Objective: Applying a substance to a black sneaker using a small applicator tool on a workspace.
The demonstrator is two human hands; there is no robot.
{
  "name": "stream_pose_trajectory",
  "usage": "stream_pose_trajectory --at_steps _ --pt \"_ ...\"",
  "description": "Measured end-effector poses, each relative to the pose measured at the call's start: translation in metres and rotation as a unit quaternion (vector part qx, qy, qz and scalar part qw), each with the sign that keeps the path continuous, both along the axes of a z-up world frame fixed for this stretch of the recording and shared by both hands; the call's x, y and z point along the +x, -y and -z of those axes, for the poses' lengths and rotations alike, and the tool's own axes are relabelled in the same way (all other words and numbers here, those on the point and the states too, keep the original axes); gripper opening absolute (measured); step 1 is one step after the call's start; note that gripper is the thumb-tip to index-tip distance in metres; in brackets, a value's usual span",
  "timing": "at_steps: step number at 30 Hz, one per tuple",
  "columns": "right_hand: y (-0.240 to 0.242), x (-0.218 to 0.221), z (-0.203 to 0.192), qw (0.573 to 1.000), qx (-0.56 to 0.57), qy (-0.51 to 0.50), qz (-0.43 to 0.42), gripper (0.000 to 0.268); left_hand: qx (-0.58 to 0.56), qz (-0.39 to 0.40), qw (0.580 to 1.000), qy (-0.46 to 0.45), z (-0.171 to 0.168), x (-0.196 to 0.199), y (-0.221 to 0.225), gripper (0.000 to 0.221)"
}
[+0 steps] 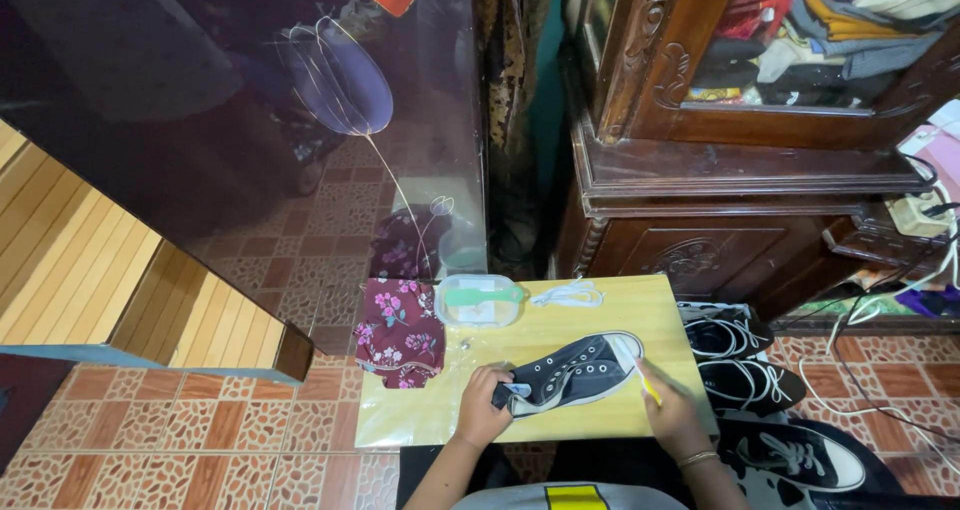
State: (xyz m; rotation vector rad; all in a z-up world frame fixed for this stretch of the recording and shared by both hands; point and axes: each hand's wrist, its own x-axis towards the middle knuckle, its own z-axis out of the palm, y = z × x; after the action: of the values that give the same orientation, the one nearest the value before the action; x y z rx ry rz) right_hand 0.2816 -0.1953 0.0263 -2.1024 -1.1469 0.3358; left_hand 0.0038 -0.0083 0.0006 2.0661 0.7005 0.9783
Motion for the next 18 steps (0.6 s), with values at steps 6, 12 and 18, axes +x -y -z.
stream_pose_trajectory --at_steps 6,12,18 --pt "-0.002 -0.029 -0.005 0.989 -0.131 -0.071 -0.021 0.061 -0.056 0.004 0.998 -0.009 -0.005 0.001 -0.002 0.030" --pt "-0.003 -0.019 -0.019 0.983 -0.147 -0.098 0.050 0.061 -0.167 -0.046 0.985 0.001 0.019 -0.016 0.000 0.047" --pt "-0.008 0.006 -0.023 0.993 -0.067 -0.071 0.068 0.066 -0.458 -0.110 0.882 -0.018 0.007 -0.049 0.000 0.037"
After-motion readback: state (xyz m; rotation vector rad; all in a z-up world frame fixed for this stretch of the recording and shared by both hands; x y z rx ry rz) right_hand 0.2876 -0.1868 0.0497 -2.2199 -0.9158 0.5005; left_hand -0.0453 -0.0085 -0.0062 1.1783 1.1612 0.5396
